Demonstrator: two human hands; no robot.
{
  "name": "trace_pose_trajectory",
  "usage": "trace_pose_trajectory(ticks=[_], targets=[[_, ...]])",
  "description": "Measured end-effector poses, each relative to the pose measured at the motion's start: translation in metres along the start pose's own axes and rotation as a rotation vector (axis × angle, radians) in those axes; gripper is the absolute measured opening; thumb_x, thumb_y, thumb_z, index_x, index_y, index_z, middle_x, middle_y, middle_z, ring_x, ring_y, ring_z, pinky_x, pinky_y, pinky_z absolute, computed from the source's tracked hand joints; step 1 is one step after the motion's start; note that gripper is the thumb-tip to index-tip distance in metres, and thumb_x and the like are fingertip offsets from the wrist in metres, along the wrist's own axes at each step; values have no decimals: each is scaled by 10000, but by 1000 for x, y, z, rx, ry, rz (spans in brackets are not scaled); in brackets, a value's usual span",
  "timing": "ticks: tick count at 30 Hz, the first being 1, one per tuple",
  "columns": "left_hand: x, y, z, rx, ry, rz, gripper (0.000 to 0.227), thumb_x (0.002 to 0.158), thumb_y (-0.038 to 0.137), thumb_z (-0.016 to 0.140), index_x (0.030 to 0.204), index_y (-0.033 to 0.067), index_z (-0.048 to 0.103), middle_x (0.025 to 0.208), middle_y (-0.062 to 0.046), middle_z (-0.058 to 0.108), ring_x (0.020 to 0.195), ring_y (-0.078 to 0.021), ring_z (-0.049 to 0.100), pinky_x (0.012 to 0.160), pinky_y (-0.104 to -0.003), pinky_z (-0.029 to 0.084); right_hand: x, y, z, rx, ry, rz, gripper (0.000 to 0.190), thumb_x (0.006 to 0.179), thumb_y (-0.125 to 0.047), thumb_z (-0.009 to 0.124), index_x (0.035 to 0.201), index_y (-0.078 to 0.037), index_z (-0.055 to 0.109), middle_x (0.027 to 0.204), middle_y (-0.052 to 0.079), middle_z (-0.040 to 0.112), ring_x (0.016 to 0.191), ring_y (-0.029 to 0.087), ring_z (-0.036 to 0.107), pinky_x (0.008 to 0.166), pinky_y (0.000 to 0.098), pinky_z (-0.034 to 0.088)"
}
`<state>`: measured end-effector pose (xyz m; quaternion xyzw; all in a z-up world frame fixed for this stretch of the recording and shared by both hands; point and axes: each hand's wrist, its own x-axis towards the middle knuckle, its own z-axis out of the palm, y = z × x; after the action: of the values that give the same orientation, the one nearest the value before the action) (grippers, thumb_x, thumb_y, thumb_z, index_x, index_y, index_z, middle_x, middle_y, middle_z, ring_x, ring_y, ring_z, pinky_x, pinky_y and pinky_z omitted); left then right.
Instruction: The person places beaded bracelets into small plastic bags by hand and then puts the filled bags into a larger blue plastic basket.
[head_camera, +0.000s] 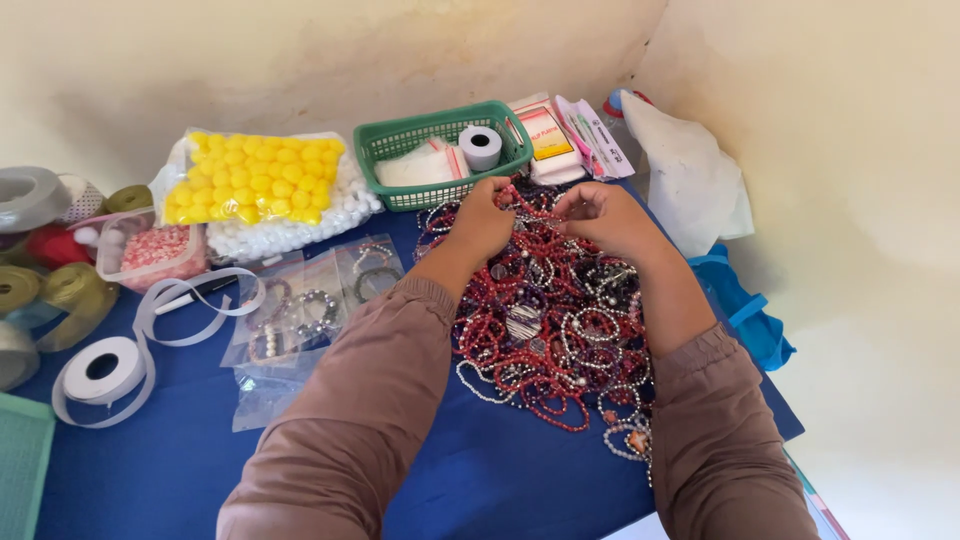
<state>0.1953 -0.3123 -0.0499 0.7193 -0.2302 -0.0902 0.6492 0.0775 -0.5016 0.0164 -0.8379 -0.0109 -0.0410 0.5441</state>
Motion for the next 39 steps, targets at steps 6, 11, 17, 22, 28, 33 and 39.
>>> trace_pose_trajectory(ticks=[6, 11, 17, 22, 28, 33, 39], targets=[[-23, 19, -20, 32, -100, 70, 512, 849, -80, 699, 1334, 12, 565, 1254, -106, 677, 1128, -159, 648, 939, -288, 560, -15, -34, 15, -22, -89, -100, 183, 862, 17, 691, 1034, -43, 670, 939, 17, 725, 846, 81, 682, 732, 255, 558], [-53, 42, -52, -49, -154, 103, 357, 891, -66, 629, 1245, -29, 641, 1095, -115, 729, 969, -152, 700, 808, -290, 605, -28, -63, 32, -64, -81, -125, 153, 885, 12, 697, 1029, -32, 670, 910, 20, 715, 824, 81, 674, 724, 254, 555], [-97, 59, -92, 67, -206, 63, 229, 945, 34, 600, 1144, -13, 703, 916, -85, 780, 810, -130, 754, 698, -281, 592, -37, -81, 66, -77, -209, -54, 192, 848, 20, 705, 1028, -38, 670, 872, 35, 728, 776, 112, 686, 683, 289, 558], [-144, 83, -123, 224, -164, 69, 183, 922, 102, 655, 1067, 31, 742, 896, -98, 780, 802, -172, 774, 698, -312, 604, -41, -85, 104, -145, -316, -93, 231, 808, 39, 722, 1022, -38, 681, 941, 11, 728, 881, 94, 707, 787, 271, 594], [-196, 110, -159, 504, -100, 157, 187, 916, 244, 686, 1033, 104, 730, 897, -124, 749, 827, -289, 726, 733, -413, 555, -46, -89, 148, -107, -410, -116, 229, 809, -5, 759, 1022, -44, 686, 917, 17, 711, 859, 92, 690, 767, 264, 588], [-224, 99, -186, 519, -45, 134, 185, 916, 259, 695, 1024, 115, 736, 892, -118, 754, 818, -266, 728, 721, -407, 551, -51, -106, 183, -236, -438, -105, 209, 797, -36, 775, 991, -41, 697, 857, 18, 704, 775, 90, 679, 689, 262, 567], [-252, 86, -216, 524, 8, 162, 158, 904, 208, 732, 985, 76, 761, 836, -135, 724, 728, -269, 697, 661, -387, 541, -55, -118, 215, -250, -485, -84, 209, 798, -64, 786, 985, -42, 696, 838, 23, 703, 756, 93, 682, 674, 253, 558]])
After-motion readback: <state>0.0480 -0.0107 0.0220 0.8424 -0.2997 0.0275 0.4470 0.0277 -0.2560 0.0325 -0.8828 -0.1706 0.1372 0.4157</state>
